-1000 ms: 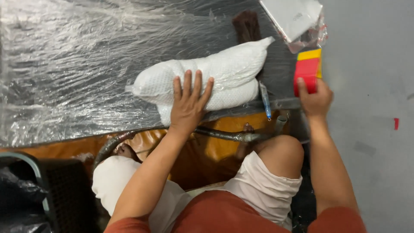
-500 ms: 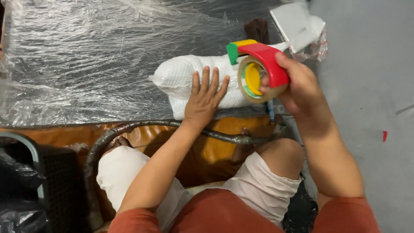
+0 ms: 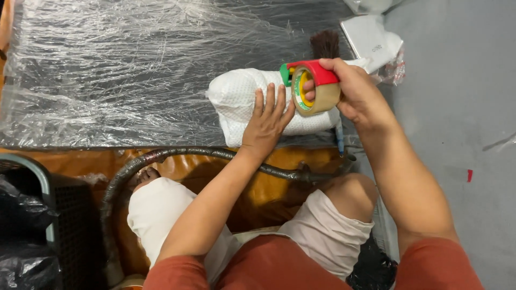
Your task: The person compresses a pillow by vacuuming air out of its plastic packaging and then seals it with adhesive tape.
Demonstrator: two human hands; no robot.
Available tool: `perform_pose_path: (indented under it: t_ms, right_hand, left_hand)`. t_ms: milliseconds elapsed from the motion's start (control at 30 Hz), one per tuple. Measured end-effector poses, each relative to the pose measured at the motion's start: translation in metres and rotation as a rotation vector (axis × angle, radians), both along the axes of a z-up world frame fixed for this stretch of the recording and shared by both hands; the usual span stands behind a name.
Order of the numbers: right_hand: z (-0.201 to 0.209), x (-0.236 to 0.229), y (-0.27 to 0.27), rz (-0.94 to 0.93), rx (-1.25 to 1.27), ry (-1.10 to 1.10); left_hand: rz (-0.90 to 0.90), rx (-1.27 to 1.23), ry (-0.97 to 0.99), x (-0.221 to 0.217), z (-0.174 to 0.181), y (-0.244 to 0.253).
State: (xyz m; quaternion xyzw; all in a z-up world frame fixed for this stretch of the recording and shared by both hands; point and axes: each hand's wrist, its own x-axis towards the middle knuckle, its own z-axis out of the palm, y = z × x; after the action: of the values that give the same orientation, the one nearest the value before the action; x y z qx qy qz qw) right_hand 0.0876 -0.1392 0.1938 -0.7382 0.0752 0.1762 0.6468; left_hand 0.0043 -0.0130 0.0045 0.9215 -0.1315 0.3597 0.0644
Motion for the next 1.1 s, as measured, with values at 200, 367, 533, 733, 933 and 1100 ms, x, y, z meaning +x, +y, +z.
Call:
perform_pose_path:
  t_ms: [200, 367, 533, 733, 933, 1100]
  right_hand:
    - [-0.010, 0.007, -0.001, 0.019, -0.134, -0.028]
    - [-0.018, 0.021, -0.001, 0.015, -0.170, -0.055]
    - [0.008, 0.005, 0.018, 0.092, -0.192, 0.054]
    - [-0.013, -0.010, 0.020, 0.224, -0.208, -0.009]
    - [-0.032, -0.037, 0.024, 0.036, -0.311, -0.171]
    - [-0.034, -0.055, 0.026, 0.002, -0.392, -0.226]
  left_hand:
    - [0.000, -0.026, -0.045, 0.002, -0.001, -0.002]
    - [0.072, -0.004, -0.048, 0.005, -0.001, -0.003]
    - [0.106, 0.056, 0.163, -0.003, 0.013, 0.002]
    - [0.132, 0.082, 0.154, 0.007, 0.006, 0.002]
    - [0.126, -0.049, -0.052, 0.013, -0.003, -0.002]
    - [0.135, -0.064, -0.079, 0.015, -0.006, -0.002]
